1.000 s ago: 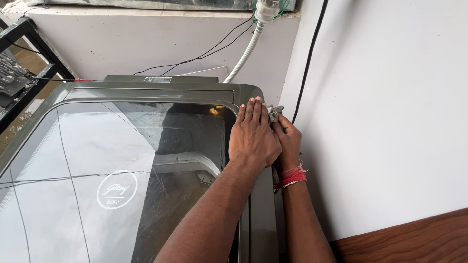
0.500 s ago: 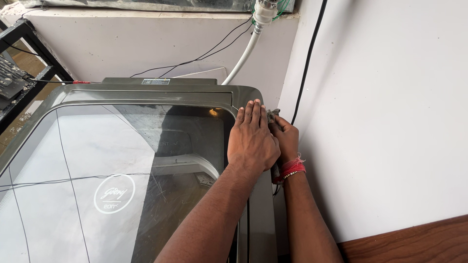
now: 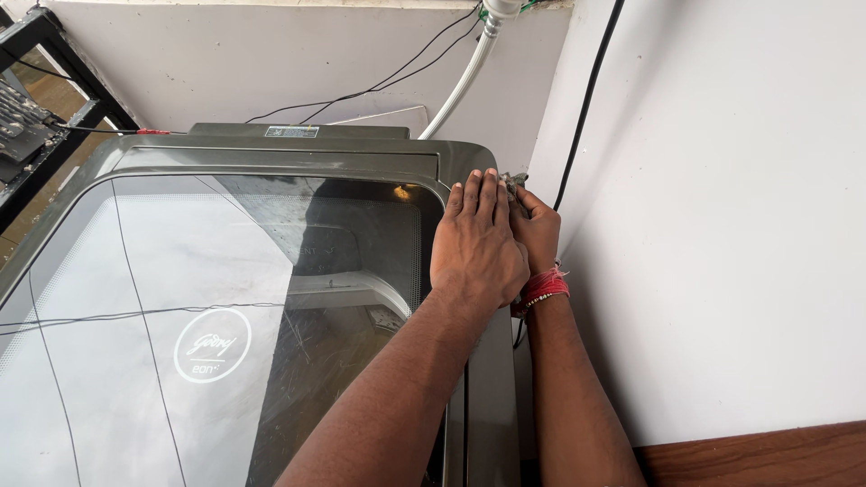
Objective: The person wipes the exterior and top of a washing machine by hand with a cloth, cleaning the bottom edges, side panels, control buttons, and the glass lid.
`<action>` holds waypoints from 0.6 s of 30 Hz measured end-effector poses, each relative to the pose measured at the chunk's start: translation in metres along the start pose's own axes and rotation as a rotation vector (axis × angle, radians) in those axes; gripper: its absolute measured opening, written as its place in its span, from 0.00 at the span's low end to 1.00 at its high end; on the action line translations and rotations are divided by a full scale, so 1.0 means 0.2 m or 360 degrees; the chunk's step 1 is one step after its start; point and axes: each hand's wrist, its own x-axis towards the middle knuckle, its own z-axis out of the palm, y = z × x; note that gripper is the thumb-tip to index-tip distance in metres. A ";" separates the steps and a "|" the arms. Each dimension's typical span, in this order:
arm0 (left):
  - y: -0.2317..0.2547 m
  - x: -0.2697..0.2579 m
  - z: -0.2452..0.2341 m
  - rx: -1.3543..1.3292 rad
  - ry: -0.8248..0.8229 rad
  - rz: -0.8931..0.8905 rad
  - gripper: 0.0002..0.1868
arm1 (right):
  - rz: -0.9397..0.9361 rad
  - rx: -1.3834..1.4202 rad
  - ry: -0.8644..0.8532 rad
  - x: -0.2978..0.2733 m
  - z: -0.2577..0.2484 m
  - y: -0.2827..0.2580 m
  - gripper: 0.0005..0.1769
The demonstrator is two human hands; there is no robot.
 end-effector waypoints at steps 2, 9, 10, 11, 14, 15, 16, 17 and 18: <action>-0.01 0.01 -0.01 -0.0006 0.0003 0.0003 0.40 | 0.0013 -0.0068 -0.0027 0.04 0.00 0.03 0.17; 0.00 -0.01 -0.02 -0.0044 -0.0015 -0.0002 0.39 | 0.0100 0.0020 0.0065 0.09 -0.04 -0.05 0.17; -0.01 -0.01 -0.02 -0.0060 0.0000 -0.0011 0.39 | 0.0054 0.0069 0.0076 0.12 -0.02 -0.07 0.18; 0.00 -0.01 -0.02 -0.0079 0.0013 -0.0009 0.39 | 0.0001 -0.0017 0.0051 0.15 0.00 -0.08 0.17; 0.00 -0.01 -0.02 -0.0105 0.0022 0.0007 0.39 | -0.0068 -0.0260 0.0006 0.25 0.03 -0.06 0.15; -0.01 -0.01 -0.02 -0.0105 0.0018 0.0008 0.39 | -0.0027 -0.0320 0.0006 0.27 0.04 -0.05 0.15; -0.01 -0.01 -0.02 -0.0112 0.0025 -0.0002 0.38 | 0.0014 -0.0381 0.0005 0.29 0.04 -0.03 0.15; -0.01 -0.01 -0.02 -0.0120 0.0035 -0.0006 0.38 | 0.0021 -0.0348 -0.0004 0.30 0.04 0.00 0.15; 0.00 0.00 -0.02 -0.0129 0.0044 -0.0010 0.38 | 0.0028 -0.0314 -0.0014 0.30 0.04 0.02 0.15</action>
